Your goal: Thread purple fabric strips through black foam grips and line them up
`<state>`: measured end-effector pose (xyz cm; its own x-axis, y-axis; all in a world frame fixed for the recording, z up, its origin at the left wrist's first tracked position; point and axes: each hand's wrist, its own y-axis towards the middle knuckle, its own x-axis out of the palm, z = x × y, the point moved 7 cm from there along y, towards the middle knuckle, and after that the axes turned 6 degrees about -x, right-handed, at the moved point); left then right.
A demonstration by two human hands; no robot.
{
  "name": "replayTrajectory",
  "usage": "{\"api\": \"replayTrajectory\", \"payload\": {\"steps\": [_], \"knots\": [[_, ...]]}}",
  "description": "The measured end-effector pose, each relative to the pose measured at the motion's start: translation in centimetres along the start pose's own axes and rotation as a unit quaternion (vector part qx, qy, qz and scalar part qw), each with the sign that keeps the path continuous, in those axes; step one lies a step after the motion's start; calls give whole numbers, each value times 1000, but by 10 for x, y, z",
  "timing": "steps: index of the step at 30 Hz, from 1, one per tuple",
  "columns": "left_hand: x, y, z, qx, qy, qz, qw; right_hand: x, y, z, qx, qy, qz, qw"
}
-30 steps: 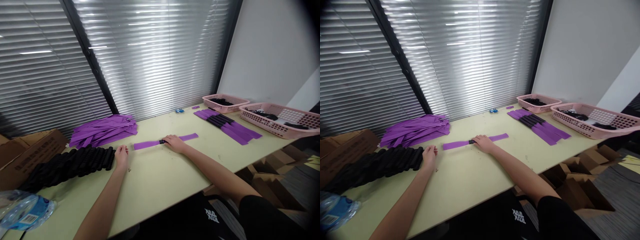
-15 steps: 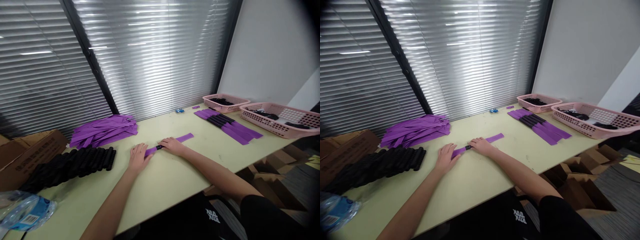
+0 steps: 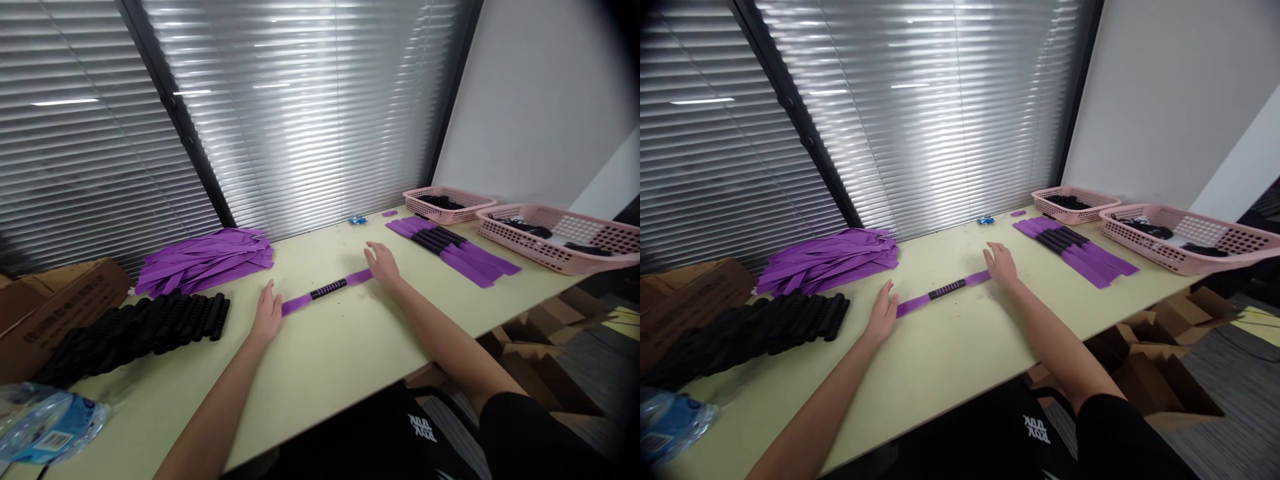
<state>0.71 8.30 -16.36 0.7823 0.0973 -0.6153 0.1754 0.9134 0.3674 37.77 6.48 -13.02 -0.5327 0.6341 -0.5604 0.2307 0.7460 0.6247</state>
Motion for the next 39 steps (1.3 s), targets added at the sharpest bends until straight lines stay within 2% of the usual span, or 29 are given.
{"api": "replayTrajectory", "payload": {"steps": [3,6,8,10,15,22,28,30,32,33,34,36,39], "knots": [[7,0,-6,-14,2,-20,1000,22,-11,-39,-137,-11,-96,986],[11,-1,-8,-13,17,-43,999,51,-31,-79,-281,16,-211,936],[13,-1,-8,-7,33,-56,998,65,-40,-90,-324,43,-270,905],[14,-1,-8,8,53,-66,996,72,-43,-91,-327,71,-299,894],[18,-1,-8,40,87,-66,993,75,-38,-77,-280,137,-298,902],[22,1,-15,13,83,-83,993,77,-34,-67,-236,161,-291,913],[18,1,-14,-12,11,-64,998,77,-34,-60,-178,194,-307,915],[11,2,-15,-30,-56,-39,997,69,-26,-49,-116,238,-274,925],[-1,5,-19,-63,-150,20,986,51,-11,-23,4,334,-163,928],[-10,7,-23,-84,-198,64,974,38,-4,-4,70,388,-72,916],[-19,7,-28,-102,-244,112,958,25,2,12,105,408,-3,907],[-37,8,-35,-124,-323,202,916,2,11,42,145,412,95,895],[-55,6,-42,-134,-410,286,856,-32,12,87,212,401,236,860]]}}
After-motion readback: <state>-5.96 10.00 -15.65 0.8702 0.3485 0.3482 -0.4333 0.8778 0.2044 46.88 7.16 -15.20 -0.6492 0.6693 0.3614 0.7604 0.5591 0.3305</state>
